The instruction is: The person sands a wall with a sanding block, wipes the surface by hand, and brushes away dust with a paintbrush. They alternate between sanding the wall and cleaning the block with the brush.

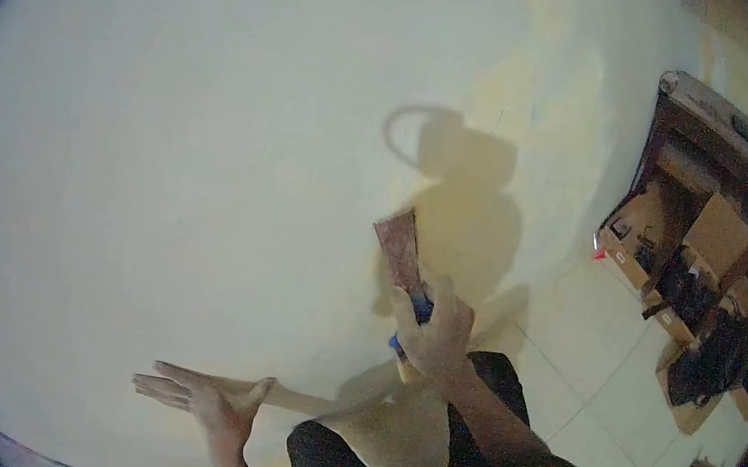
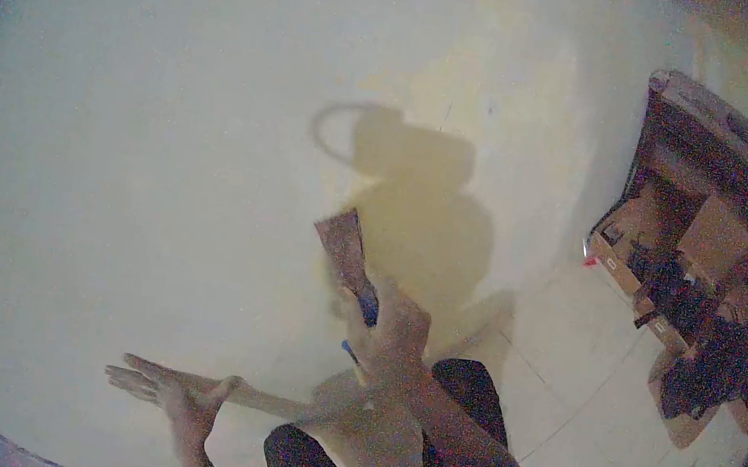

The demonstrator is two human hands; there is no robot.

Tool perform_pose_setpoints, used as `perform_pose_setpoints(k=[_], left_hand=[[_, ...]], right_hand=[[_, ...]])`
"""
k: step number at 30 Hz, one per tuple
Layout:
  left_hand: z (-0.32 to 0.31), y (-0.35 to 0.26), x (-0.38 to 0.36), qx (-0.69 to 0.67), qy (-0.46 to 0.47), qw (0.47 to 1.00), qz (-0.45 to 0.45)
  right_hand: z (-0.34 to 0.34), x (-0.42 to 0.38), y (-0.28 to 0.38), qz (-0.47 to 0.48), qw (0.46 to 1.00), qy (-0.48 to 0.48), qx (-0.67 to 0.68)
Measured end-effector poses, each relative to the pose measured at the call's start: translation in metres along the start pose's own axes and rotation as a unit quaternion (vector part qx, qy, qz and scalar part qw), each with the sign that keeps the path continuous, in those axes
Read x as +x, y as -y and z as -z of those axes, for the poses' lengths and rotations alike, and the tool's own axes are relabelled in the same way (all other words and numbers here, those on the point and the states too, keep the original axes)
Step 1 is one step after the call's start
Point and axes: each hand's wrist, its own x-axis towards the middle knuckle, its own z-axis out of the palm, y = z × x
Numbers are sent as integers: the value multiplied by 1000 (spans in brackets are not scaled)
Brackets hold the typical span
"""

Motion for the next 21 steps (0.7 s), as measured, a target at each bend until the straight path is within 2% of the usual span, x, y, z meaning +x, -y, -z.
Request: perform_pose_setpoints(k=[2,4,6,9,11,12,14,16,19,21], left_hand=[[2,1,-3,34,-47,998,-36],[-11,10,-4,-24,-17,999,-42],[-17,23,-3,-76,9,996,-44],[-13,18,2,-31,-70,992,-100],[-10,17,1,-39,-60,992,-107],[-9,19,0,-83,-7,993,-88],[-11,19,-5,-130,37,988,-72],[-17,23,-1,-134,30,987,-79],[-29,30,3,-169,51,983,-59],[-33,35,3,-192,77,977,-43]], right_hand=[[-2,4,4,-18,1000,-1,-3],[11,43,16,-52,998,29,-26],[8,22,7,-24,999,9,-37],[-2,-6,-7,-1,1000,-16,-11],[-2,-9,-14,-11,1000,-16,-9],[4,11,-3,-25,999,-10,-20],[13,31,3,-34,999,-9,-17],[10,35,7,-39,999,-20,16],[-12,-24,-11,44,998,-39,-36],[-11,-22,-4,-16,1000,12,-2]])
